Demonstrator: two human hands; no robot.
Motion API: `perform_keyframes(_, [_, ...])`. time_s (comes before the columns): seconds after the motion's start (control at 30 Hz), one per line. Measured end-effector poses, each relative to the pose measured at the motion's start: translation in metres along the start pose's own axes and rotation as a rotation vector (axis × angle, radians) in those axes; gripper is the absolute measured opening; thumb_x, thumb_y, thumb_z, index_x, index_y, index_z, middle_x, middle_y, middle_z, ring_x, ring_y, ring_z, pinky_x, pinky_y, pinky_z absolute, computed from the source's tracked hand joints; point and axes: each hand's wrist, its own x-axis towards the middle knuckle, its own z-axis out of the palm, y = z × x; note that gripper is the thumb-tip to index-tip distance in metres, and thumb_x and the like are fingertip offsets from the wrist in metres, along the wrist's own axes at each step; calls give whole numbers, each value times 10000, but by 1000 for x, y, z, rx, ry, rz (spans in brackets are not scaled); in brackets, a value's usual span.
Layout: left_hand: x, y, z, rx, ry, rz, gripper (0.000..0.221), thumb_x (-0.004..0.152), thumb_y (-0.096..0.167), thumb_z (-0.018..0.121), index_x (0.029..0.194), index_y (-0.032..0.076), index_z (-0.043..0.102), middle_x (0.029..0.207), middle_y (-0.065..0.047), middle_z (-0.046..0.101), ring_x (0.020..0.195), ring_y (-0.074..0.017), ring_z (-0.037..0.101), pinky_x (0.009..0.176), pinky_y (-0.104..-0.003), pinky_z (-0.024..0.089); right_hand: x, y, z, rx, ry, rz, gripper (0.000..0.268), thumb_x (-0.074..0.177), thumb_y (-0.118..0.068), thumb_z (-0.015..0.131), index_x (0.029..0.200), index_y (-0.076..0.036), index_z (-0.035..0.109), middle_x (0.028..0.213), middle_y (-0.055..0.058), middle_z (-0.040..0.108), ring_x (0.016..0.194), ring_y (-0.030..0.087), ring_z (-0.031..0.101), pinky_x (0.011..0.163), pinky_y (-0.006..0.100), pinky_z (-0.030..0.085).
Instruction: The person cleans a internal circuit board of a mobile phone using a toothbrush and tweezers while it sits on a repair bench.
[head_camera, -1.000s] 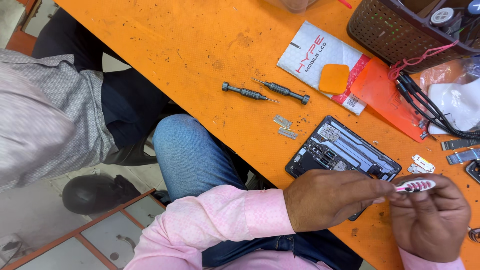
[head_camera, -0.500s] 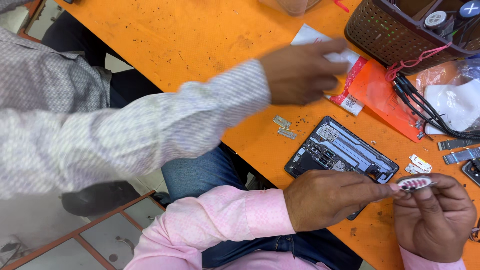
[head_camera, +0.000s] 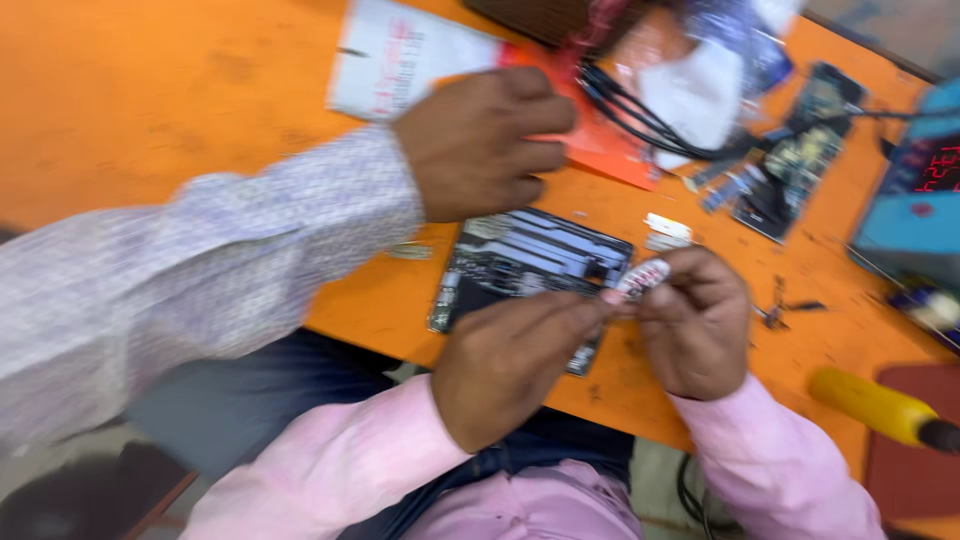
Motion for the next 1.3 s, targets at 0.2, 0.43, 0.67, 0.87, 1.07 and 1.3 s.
perform_keyframes(0.2, [6, 4, 0, 45, 0, 24, 429, 914, -19, 732, 1326, 54, 638, 1106, -119, 715, 1028, -288, 750, 889, -357, 626, 5, -10, 3, 25, 16, 0, 207, 1035, -34, 721, 1189, 43, 607, 1078, 159, 719, 940, 210, 708, 885, 361, 585])
perform_keyframes(0.43, [6, 2, -3, 14, -30, 18, 466, 903, -58, 714, 1351, 46, 642, 1128, -122, 724, 994, -286, 748, 838, -355, 623, 1, -8, 13, -27, -65, -5, 203, 1026, -50, 737, 1165, 38, 619, 1105, 153, 717, 958, 210, 708, 881, 368, 592])
perform_keyframes(0.67, [5, 1, -2, 14, -35, 37, 460, 899, -49, 715, 1341, 50, 635, 1117, -122, 707, 974, -284, 738, 824, -353, 618, 7, -14, 20, -20, -61, 12, 178, 1031, -16, 726, 1159, 40, 616, 1045, 154, 709, 951, 214, 702, 884, 350, 582])
perform_keyframes(0.87, [5, 4, -10, -53, -120, -23, 454, 884, -60, 707, 1325, 33, 652, 1034, -106, 716, 911, -266, 746, 777, -354, 616, 13, -20, 12, 16, 7, -40, 146, 1056, -21, 703, 1162, 23, 613, 1024, 162, 710, 962, 230, 708, 891, 348, 586])
perform_keyframes(1.07, [3, 3, -17, -116, -76, -25, 422, 932, -47, 705, 1337, 41, 628, 1078, -113, 719, 960, -247, 760, 828, -336, 631, 8, -16, 6, 47, 19, -22, 184, 1042, -33, 716, 1188, 20, 615, 1032, 164, 706, 915, 218, 707, 886, 354, 590])
perform_keyframes(1.3, [6, -1, -6, -97, -75, -6, 492, 912, -70, 700, 1386, 32, 617, 1035, -115, 690, 913, -270, 727, 792, -358, 613, 0, -8, 5, -69, -62, -18, 194, 1029, -36, 751, 1154, 32, 619, 1040, 165, 707, 931, 206, 704, 848, 328, 584])
